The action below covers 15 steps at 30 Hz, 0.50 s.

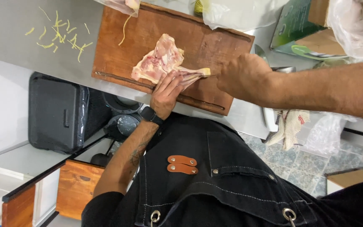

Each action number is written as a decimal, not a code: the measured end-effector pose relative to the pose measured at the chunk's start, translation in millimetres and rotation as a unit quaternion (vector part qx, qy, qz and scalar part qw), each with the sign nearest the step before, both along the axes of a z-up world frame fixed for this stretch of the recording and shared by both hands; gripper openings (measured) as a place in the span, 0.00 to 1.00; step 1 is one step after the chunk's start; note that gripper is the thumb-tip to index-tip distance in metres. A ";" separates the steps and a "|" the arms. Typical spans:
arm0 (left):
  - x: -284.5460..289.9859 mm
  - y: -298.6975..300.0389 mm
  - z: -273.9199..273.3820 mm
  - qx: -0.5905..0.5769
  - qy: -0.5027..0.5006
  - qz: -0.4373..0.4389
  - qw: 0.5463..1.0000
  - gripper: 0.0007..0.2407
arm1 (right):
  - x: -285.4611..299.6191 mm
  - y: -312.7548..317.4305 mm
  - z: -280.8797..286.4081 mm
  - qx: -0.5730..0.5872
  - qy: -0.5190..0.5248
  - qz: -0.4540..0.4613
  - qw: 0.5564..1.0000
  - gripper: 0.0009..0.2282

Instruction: A person is deboning a chicken leg on a wooden cutting board using a sharp knife.

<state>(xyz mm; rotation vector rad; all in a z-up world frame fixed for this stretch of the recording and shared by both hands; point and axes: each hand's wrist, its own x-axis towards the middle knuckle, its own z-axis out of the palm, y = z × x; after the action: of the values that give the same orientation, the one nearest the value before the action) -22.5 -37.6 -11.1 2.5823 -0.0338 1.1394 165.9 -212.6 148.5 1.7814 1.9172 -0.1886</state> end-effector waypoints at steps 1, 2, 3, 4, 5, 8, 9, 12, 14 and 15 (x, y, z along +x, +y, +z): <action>1.6 -1.0 3.1 -0.007 0.002 -0.002 1.000 0.06 | 4.1 -5.2 5.5 -0.007 -0.011 -0.018 1.000 0.11; 3.1 -1.9 6.5 -0.014 0.004 -0.004 1.000 0.07 | 8.2 -10.2 11.4 -0.014 -0.021 -0.037 0.999 0.12; 2.0 -0.1 8.1 -0.012 -0.001 -0.002 1.000 0.07 | 9.8 -10.6 26.5 -0.011 -0.026 -0.035 0.999 0.12; 1.4 2.4 9.5 0.000 -0.032 0.001 0.999 0.05 | 11.7 -10.5 41.4 0.035 -0.027 -0.024 0.999 0.10; -0.9 2.4 10.3 0.009 -0.060 0.007 0.998 0.04 | 13.8 -10.7 55.6 0.078 -0.026 -0.011 0.997 0.09; -5.6 -0.8 -12.2 0.052 -0.070 0.052 0.995 0.03 | 5.0 1.1 87.9 0.031 0.041 -0.019 0.998 0.11; -7.4 -1.4 -12.4 0.047 -0.067 0.051 0.995 0.03 | 0.2 -4.6 78.3 0.026 0.044 -0.021 0.998 0.11; -2.5 1.6 -9.2 0.071 -0.068 0.053 0.994 0.02 | -3.4 -12.7 51.8 0.100 -0.004 -0.014 0.995 0.28; -0.4 -2.6 -4.9 0.045 -0.087 0.061 0.993 0.03 | -2.9 -17.9 31.0 0.106 0.063 -0.049 0.991 0.27; 0.0 -2.5 -3.0 0.043 -0.085 0.059 0.994 0.03 | -4.1 -16.7 25.9 0.104 0.065 -0.052 0.991 0.27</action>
<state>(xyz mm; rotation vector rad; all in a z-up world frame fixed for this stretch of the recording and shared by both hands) -22.5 -40.1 -14.1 2.5842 0.0320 1.4271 161.8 -229.3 174.5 2.0536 1.9981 -0.1487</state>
